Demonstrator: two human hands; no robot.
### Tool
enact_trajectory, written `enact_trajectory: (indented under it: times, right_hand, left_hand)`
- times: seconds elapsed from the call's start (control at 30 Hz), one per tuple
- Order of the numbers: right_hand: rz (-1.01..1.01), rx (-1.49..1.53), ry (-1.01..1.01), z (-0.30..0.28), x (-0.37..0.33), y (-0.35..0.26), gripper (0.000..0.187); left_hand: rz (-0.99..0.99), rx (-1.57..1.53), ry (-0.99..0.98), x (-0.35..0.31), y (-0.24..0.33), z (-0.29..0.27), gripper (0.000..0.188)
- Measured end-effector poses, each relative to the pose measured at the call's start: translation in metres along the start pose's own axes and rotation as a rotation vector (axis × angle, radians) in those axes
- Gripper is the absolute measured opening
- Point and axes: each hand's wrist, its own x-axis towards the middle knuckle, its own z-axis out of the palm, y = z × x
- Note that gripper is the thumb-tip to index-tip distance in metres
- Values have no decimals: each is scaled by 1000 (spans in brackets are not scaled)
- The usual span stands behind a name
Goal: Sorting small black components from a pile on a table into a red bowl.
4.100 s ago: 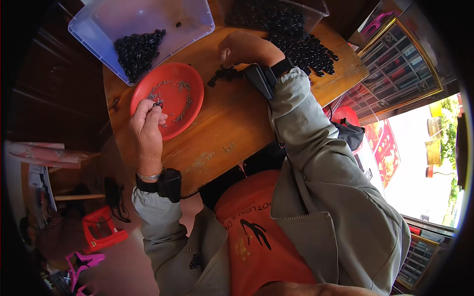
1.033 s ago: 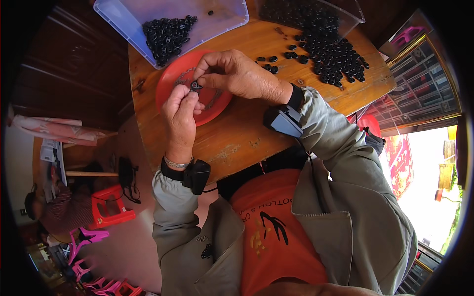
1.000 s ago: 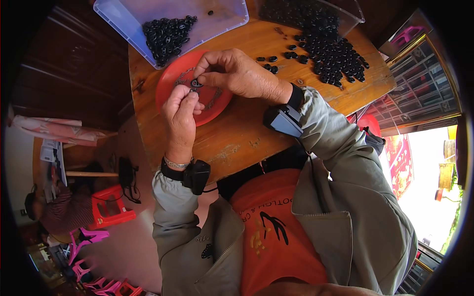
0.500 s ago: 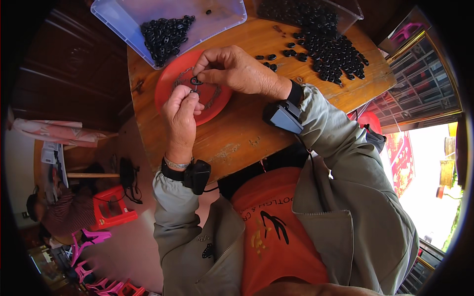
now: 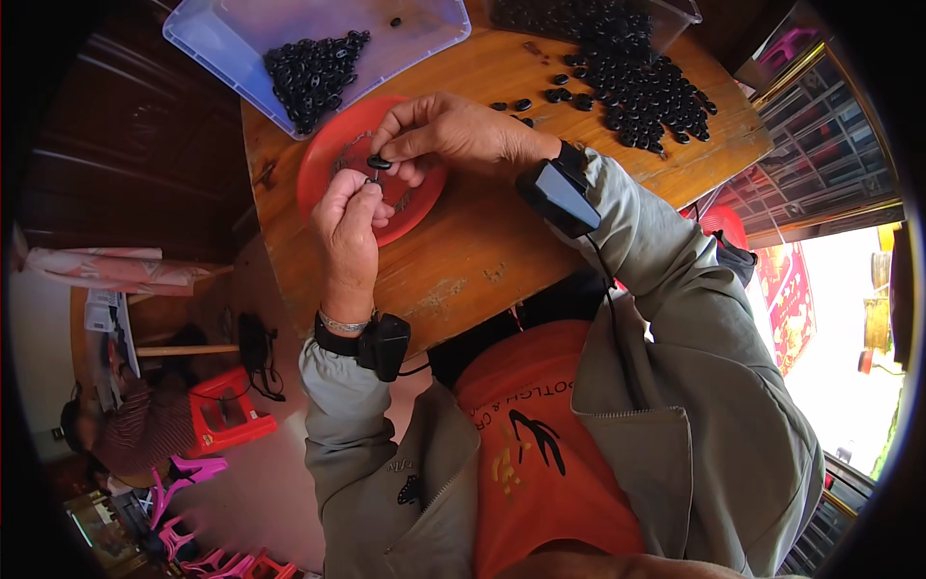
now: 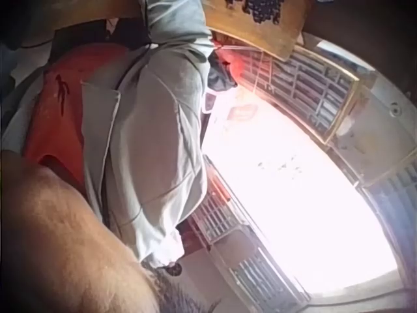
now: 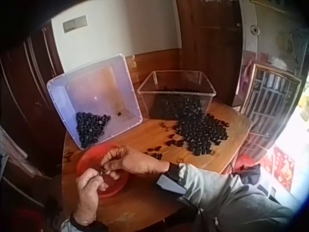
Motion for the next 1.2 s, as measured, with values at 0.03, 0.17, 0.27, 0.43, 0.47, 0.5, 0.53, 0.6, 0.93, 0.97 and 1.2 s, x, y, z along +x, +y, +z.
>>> enact_trajectory:
  times: [0.03,0.17,0.27,0.43,0.47,0.5,0.53,0.6,0.93,0.97,1.2]
  right_hand:
    - [30,67,-39,-2,1,1,13]
    - [32,57,-32,0,1,2,13]
    - [28,79,-22,-1,1,3,13]
    - [10,7,10,2,1,0,12]
    - [10,7,10,3,0,-2,12]
    - [-23,-40,27,4,-2,-4,12]
    - [-56,-87,44,5,-3,-4,12]
    - [-70,-122,41,3,-2,-3,11]
    - [-179,-325,92,9,-4,-7,10]
    - [-179,-325,92,8,-4,-7,10]
    - [-255,-421,80,10,-5,-6,10]
  left_hand:
    - [7,8,-6,0,1,0,15]
    - [4,-7,-11,0,0,0,15]
    - [13,5,-12,-1,3,0,16]
    - [7,-3,-8,0,1,0,16]
    - [10,11,-9,0,2,0,16]
    - [9,11,-8,0,1,0,16]
    - [10,5,-14,1,-1,-1,16]
    - [10,0,-21,1,-1,-1,17]
    - [-2,14,-16,1,0,0,16]
    - [-7,8,-16,1,0,0,16]
    - [-15,10,-14,1,0,0,16]
